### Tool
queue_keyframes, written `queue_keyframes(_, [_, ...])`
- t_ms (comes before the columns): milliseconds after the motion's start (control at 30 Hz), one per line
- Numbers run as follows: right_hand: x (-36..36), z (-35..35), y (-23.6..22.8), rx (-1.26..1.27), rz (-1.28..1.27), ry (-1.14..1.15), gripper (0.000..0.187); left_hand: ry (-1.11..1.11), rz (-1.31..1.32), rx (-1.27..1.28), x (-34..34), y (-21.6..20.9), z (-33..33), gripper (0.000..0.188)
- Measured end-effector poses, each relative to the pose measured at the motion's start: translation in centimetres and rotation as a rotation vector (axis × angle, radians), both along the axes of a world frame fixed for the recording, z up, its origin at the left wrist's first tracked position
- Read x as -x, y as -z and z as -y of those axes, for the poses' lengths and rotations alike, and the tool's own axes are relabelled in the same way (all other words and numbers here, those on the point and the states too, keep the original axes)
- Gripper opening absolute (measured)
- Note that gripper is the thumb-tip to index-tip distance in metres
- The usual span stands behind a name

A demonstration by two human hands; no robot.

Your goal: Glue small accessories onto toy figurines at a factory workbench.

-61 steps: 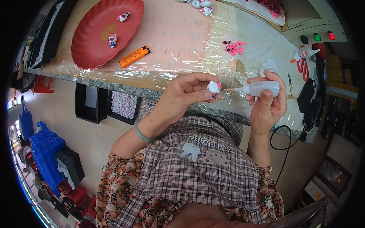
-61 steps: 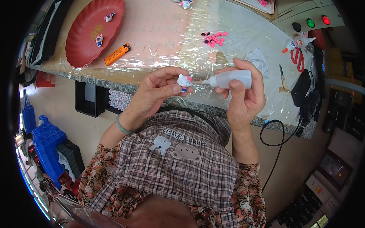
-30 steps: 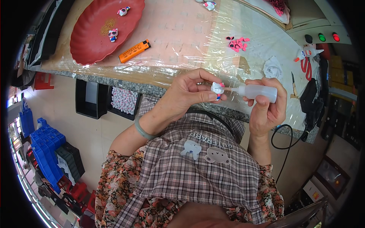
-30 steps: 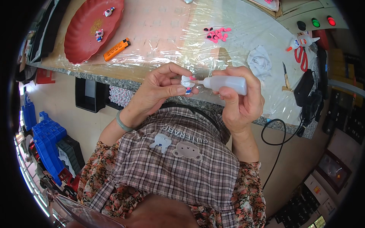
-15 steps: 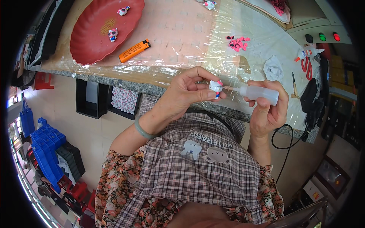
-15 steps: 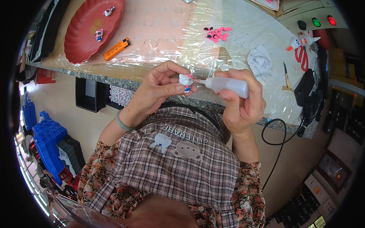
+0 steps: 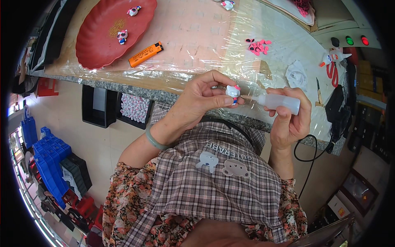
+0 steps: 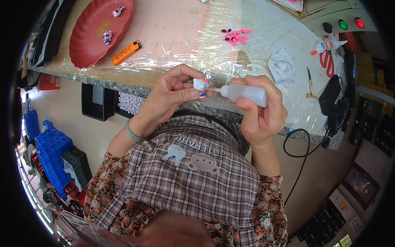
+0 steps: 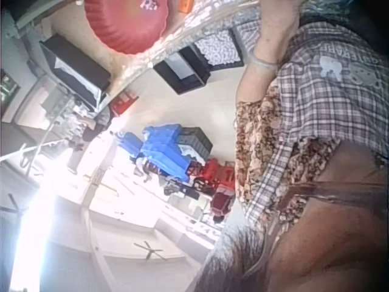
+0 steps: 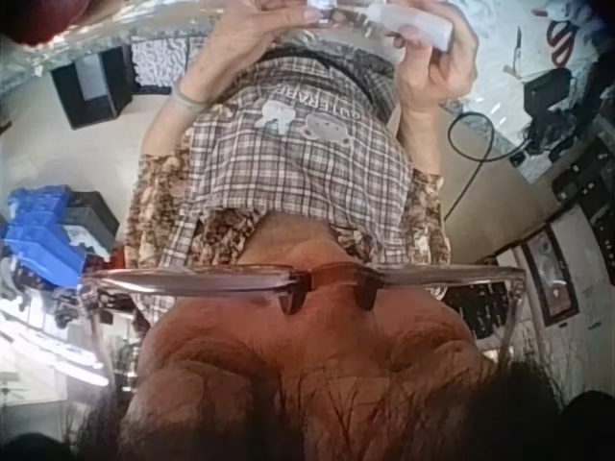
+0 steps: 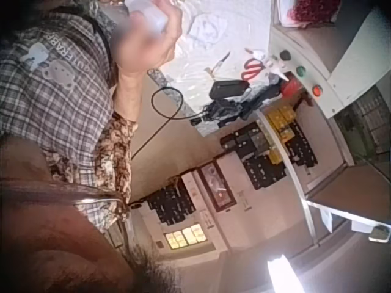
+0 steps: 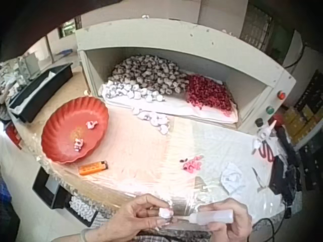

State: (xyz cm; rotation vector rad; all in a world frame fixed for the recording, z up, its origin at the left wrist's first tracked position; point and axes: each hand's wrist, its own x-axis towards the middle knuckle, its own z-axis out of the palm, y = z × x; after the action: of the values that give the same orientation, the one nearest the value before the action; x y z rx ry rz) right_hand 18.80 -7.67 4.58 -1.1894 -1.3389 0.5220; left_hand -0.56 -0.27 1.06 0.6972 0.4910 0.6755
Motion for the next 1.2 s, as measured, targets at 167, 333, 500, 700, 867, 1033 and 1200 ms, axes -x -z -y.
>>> queue_keyframes(167, [-0.08,-0.24,0.37,-0.012,-0.114,-0.028,0.031,0.005,0.001,-0.004,0.02,-0.02,-0.03,0.024])
queue_keyframes(333, [-0.11,-0.37,0.58,-0.027,-0.122,0.012,0.031,0.023,0.039,-0.021,-0.05,0.19,0.01,0.025])
queue_keyframes(500, [-0.16,-0.29,0.63,-0.026,-0.083,0.013,0.031,0.03,0.044,-0.009,-0.08,0.25,0.09,0.025])
queue_keyframes(700, [-0.28,-0.3,0.72,-0.056,-0.056,0.023,0.031,0.036,0.049,0.018,-0.06,0.24,0.03,0.025])
queue_keyframes(867, [-0.4,-0.29,0.64,-0.072,-0.043,0.029,0.031,0.037,0.064,0.054,0.01,0.03,-0.09,0.025])
queue_keyframes(1033, [-0.5,-0.04,0.5,-0.064,0.025,0.057,0.03,0.056,0.061,0.062,0.2,0.06,-0.24,0.024])
queue_keyframes(1200, [-0.46,0.06,0.44,-0.071,0.058,0.052,0.029,0.03,0.051,0.051,0.18,0.06,-0.22,0.025])
